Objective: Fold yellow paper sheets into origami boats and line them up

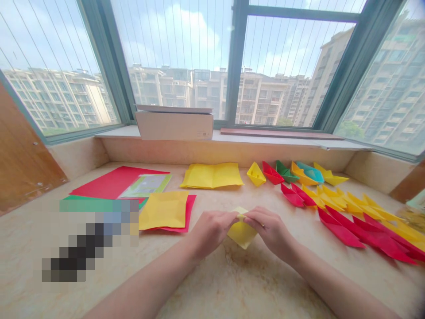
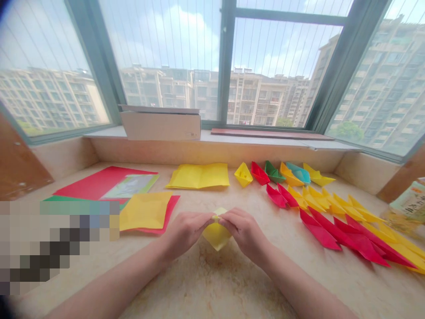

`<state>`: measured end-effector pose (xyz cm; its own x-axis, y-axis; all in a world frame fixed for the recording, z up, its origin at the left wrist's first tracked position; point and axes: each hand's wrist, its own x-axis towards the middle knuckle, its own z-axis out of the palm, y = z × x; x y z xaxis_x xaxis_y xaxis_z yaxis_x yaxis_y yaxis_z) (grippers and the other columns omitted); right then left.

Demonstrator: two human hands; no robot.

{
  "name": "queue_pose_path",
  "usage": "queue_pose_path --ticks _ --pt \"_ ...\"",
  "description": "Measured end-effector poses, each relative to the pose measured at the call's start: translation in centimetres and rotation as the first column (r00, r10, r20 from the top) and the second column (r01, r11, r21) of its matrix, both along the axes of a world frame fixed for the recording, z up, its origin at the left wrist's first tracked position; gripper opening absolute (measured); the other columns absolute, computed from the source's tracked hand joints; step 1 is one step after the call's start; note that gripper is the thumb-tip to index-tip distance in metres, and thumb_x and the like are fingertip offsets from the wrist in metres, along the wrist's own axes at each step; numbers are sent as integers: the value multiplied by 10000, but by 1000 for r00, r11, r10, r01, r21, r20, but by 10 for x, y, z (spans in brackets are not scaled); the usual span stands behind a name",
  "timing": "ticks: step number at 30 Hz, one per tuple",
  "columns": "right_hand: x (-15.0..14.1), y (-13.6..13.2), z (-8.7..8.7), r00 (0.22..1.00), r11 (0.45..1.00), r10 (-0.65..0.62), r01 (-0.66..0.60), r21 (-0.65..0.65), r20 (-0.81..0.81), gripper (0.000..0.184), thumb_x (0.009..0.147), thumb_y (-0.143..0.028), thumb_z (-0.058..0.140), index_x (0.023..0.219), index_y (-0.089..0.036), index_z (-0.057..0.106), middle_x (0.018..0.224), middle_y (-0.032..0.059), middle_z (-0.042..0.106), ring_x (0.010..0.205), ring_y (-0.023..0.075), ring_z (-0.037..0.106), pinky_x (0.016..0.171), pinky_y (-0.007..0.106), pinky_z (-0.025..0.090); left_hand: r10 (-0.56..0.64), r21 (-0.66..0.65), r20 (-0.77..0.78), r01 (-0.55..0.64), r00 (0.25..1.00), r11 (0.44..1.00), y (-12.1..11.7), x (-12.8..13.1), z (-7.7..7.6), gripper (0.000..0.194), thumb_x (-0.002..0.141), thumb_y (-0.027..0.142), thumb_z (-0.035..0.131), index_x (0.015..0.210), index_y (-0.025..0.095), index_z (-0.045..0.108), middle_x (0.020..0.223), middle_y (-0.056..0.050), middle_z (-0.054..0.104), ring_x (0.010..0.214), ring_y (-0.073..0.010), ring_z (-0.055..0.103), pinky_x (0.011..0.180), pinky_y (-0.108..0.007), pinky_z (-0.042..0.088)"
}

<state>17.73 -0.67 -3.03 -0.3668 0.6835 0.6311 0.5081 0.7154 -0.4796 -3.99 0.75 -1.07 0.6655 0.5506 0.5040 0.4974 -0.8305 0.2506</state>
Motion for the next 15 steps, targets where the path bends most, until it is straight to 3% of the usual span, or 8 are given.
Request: queue_pose_path --ticks 8,12,15 --pt "0 0 2 1000 999 -13 12 37 23 204 980 -268 529 870 -199 686 787 51 700 728 182 618 675 295 494 -11 16 -33 11 999 1000 0 2 -2 188 968 177 474 1013 182 656 791 -28 728 703 -179 694 639 -261 516" --pt "1 3 3 999 997 -33 30 69 44 213 982 -277 529 865 -193 687 789 59 700 731 185 622 677 301 493 42 3 113 -42 993 999 -1 6 -4 201 978 219 484 1111 179 629 966 -66 740 855 -186 708 743 -276 541" --pt "0 2 4 998 996 -44 40 81 49 236 988 -292 516 866 -190 691 788 62 701 724 185 624 669 304 494 71 -46 203 -63 977 997 -3 8 -2 139 962 236 529 995 182 652 895 -44 733 812 -173 697 723 -266 534"
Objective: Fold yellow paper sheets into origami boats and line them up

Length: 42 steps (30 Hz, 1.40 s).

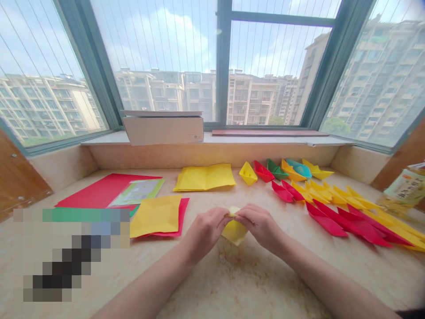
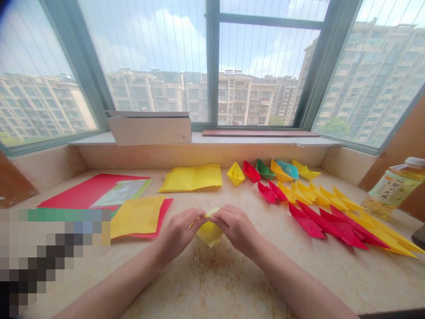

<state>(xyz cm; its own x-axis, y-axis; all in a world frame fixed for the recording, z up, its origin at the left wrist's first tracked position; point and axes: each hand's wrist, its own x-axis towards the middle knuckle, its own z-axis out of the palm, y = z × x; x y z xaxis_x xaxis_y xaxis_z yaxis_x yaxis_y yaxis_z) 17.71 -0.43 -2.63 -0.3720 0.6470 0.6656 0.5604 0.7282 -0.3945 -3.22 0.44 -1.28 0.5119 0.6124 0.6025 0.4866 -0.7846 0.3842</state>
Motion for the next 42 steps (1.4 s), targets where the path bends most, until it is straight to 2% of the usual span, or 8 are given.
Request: queue_pose_path --ticks 5,10,15,21,26,30,33,42 --pt "-1 -3 6 1000 1000 7 -7 -13 12 244 992 -293 507 874 -189 694 797 64 707 745 191 631 683 309 503 -29 -80 63 34 998 996 -4 0 3 111 926 193 588 944 184 697 866 -30 749 776 -162 694 714 -255 515" --pt "2 -4 9 997 998 31 -35 47 73 245 995 -286 498 900 -184 700 803 73 700 750 193 615 685 313 495 -81 -151 73 91 994 984 -5 0 3 150 918 170 583 960 192 725 892 -30 767 781 -163 703 721 -255 519" --pt "5 -6 10 996 996 15 -23 88 90 225 981 -279 526 875 -176 695 787 76 691 746 197 598 688 319 475 -143 -156 90 156 986 975 -4 0 5 157 927 199 577 961 187 730 869 -24 772 746 -152 699 704 -238 514" --pt "4 -5 7 995 997 -7 0 75 95 256 981 -305 531 815 -179 679 736 55 661 703 174 589 653 287 456 -36 -105 14 37 999 994 -7 3 6 251 958 247 511 799 157 684 731 -31 725 653 -146 655 625 -234 467" --pt "10 -1 1 969 997 75 -73 -18 237 189 967 -299 555 854 -192 663 769 34 682 706 162 623 649 263 465 -65 -110 -121 51 991 993 -5 4 0 265 970 268 473 836 175 682 750 -33 729 653 -160 663 621 -251 465" --pt "13 1 2 976 996 64 -51 -70 208 146 975 -262 531 940 -197 656 875 45 704 776 162 650 683 257 483 -72 -163 -48 63 996 985 -1 3 2 187 950 283 514 944 195 679 882 -33 753 780 -176 695 701 -259 502" --pt "14 1 2 982 997 32 -19 -73 186 156 972 -252 530 899 -194 655 827 37 697 726 155 639 653 249 477 -48 -202 -16 44 999 978 1 1 4 197 948 281 506 896 190 673 834 -20 742 739 -168 680 668 -253 501" --pt "8 0 1 977 994 -25 46 -96 210 100 927 -252 593 875 -187 650 796 32 703 694 165 647 624 247 469 2 -192 -114 -24 993 981 3 4 -1 255 965 298 451 863 175 650 800 -46 715 710 -184 657 658 -273 491"
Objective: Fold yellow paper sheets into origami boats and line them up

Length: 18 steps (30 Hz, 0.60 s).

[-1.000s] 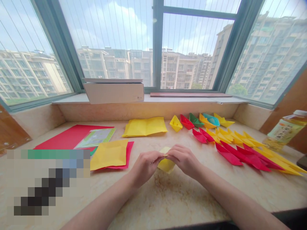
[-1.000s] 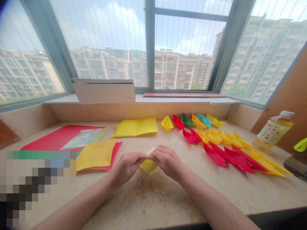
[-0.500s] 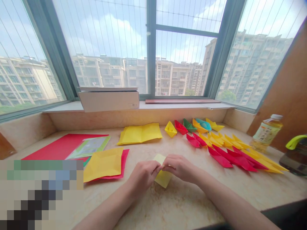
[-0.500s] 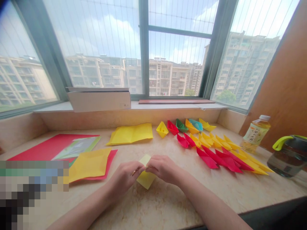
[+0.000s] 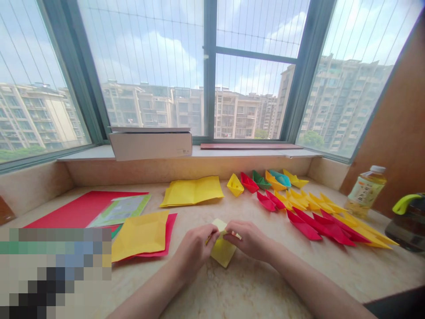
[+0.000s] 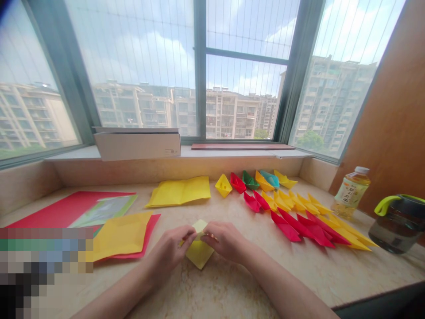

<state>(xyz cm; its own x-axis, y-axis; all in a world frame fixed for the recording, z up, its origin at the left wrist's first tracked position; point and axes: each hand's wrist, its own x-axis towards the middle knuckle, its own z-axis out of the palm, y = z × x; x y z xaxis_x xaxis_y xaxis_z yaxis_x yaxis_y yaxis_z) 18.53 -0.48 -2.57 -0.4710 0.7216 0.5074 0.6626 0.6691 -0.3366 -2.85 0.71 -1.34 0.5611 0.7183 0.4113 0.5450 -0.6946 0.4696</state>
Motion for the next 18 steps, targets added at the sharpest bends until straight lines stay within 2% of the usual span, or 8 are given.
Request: queue_pose_path --ticks 3,9,11,14,16,18 --pt "-1 -1 1 1000 1000 -9 9 -4 -23 104 921 -237 592 850 -190 653 780 27 702 681 159 638 616 242 465 -10 37 -11 10 1000 999 -2 0 1 204 951 290 481 893 178 642 834 -54 722 744 -194 673 675 -278 493" --pt "2 1 1 999 999 49 -49 -17 4 118 927 -226 581 841 -196 657 781 21 695 693 152 622 616 233 454 -18 113 -82 27 996 993 -3 1 -1 246 952 259 470 781 180 629 700 -33 688 599 -162 627 563 -246 449" --pt "4 2 1 999 999 34 -34 -9 -11 133 929 -224 576 826 -193 654 766 22 688 684 155 615 615 239 455 -32 150 -58 41 998 988 -1 -1 -1 217 955 255 470 856 190 652 749 -39 711 647 -171 656 605 -257 481" --pt "6 3 2 991 999 -45 48 18 -128 135 939 -210 550 839 -188 638 767 30 684 688 165 619 637 258 470 -31 200 13 28 999 979 3 -3 2 196 944 254 500 1056 210 654 942 -67 744 840 -209 699 756 -311 538" --pt "6 4 1 975 994 -91 102 40 -204 125 950 -223 536 864 -191 621 785 36 682 704 172 625 657 271 478 -11 185 46 2 999 983 5 -3 5 210 932 255 517 1090 210 648 1008 -78 741 919 -230 695 817 -350 547" --pt "4 4 0 974 994 -82 96 58 -211 109 956 -245 534 890 -202 608 808 38 679 725 177 627 672 278 480 -2 129 50 -4 999 992 7 -4 7 201 924 237 514 1059 207 660 1007 -76 740 924 -237 693 823 -363 555"
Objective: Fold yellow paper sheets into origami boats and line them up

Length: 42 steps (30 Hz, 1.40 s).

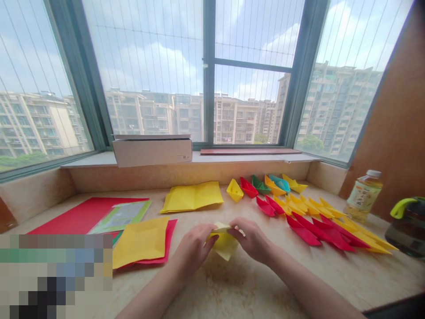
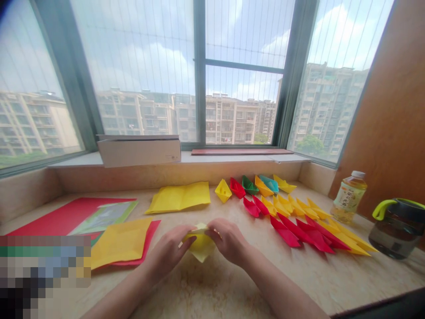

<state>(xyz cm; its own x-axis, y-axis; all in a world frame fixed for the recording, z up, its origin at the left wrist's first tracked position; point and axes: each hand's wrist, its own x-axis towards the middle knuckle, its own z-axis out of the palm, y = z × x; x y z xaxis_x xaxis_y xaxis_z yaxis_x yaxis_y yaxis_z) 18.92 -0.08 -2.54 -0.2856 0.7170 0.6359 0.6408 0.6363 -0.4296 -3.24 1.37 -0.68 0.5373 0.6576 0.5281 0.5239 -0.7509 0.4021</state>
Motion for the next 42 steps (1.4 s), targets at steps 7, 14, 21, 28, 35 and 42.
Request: queue_pose_path --ticks 7,14,21,28,35,42 --pt "-9 -10 12 991 973 112 -124 197 70 102 978 -216 489 928 -215 578 859 61 683 792 199 602 728 322 473 -35 -212 153 67 988 975 5 4 -3 293 897 360 577 1112 182 665 1133 -130 716 1045 -289 662 923 -415 526" --pt "-2 -19 28 967 889 187 -241 389 171 128 989 -222 477 1097 -230 545 1092 87 688 948 209 609 853 377 472 108 -468 575 217 811 857 -1 16 10 557 790 324 670 1303 144 547 1232 -135 677 1071 -272 661 894 -370 542" --pt "8 -14 28 941 912 146 -248 326 307 309 965 -174 513 1259 -255 564 1291 86 621 1139 227 552 952 396 436 76 -426 523 184 849 886 -8 9 9 339 765 227 677 1097 171 720 1090 -93 747 984 -252 695 869 -347 558" --pt "8 -11 19 967 938 211 -241 249 142 298 962 -113 441 1139 -262 629 1247 65 650 1137 223 555 962 412 415 8 -289 445 136 895 948 -3 15 -2 485 801 243 673 1275 148 632 1225 -134 695 1087 -272 673 934 -380 540" --pt "7 -9 23 959 954 277 -267 136 -58 253 1005 -349 458 965 -225 675 952 76 711 883 208 631 853 393 446 -26 -170 228 66 973 983 -10 13 3 634 870 384 645 1444 186 464 1363 -155 600 1210 -308 599 984 -417 504" --pt "7 -10 17 948 944 318 -319 84 20 271 945 -148 532 1139 -266 681 1101 81 690 1041 215 610 933 407 452 -105 -351 365 241 925 905 -12 12 12 296 859 311 676 1140 242 736 1128 -90 718 1013 -256 679 854 -339 554"
